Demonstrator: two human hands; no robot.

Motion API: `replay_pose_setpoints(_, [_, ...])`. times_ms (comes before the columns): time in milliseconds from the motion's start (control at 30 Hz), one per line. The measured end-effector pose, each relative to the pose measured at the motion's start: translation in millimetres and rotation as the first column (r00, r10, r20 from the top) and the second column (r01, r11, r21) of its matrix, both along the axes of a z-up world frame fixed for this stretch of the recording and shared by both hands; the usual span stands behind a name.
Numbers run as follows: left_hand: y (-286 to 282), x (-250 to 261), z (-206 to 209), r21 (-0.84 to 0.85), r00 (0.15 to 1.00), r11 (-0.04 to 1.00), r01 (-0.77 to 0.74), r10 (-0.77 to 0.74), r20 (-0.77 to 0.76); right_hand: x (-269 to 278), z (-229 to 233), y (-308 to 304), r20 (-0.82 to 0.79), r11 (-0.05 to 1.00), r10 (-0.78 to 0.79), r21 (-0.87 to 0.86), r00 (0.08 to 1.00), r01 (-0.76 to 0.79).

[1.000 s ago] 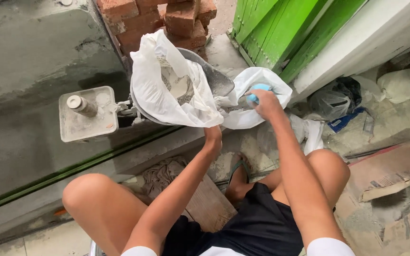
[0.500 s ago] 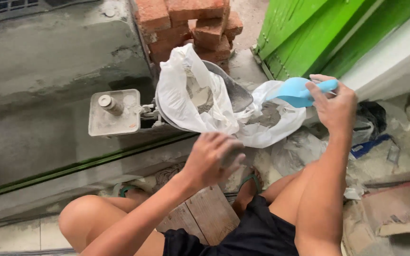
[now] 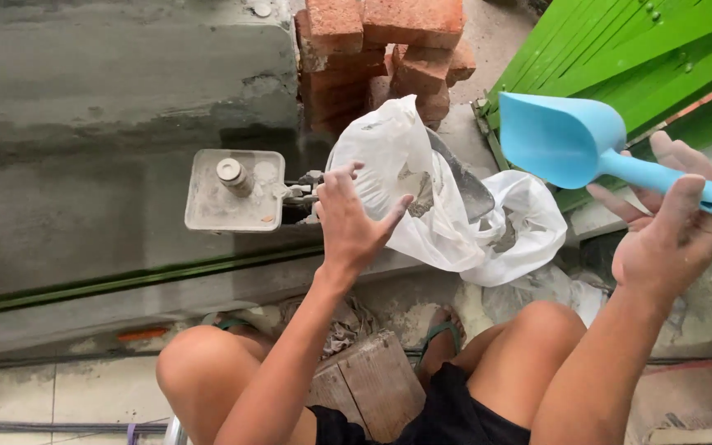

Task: A person is sitting on a low crate, using a blue scoop to transfer grey powder from a bucket into a plastic bag.

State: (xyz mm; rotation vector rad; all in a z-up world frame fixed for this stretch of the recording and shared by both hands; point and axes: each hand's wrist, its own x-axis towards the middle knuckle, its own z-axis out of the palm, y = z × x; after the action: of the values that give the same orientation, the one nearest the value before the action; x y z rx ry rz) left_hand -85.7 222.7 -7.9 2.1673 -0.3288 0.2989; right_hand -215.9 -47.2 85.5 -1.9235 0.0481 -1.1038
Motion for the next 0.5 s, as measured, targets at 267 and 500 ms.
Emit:
replay_pose_setpoints(267, [-25,37,-36,0.083,0.991,0.996,0.032,-0.043,0.127,30,55,49,-0.262,0.98,0.191,0.095,0.946,-0.172])
replay_pose_setpoints(500, [-33,45,-43,0.059,0.991,0.99,0.129,-0.13,0.008,56,35,62,-0.345,0.966,0.206,0.221,0.916,-0.134])
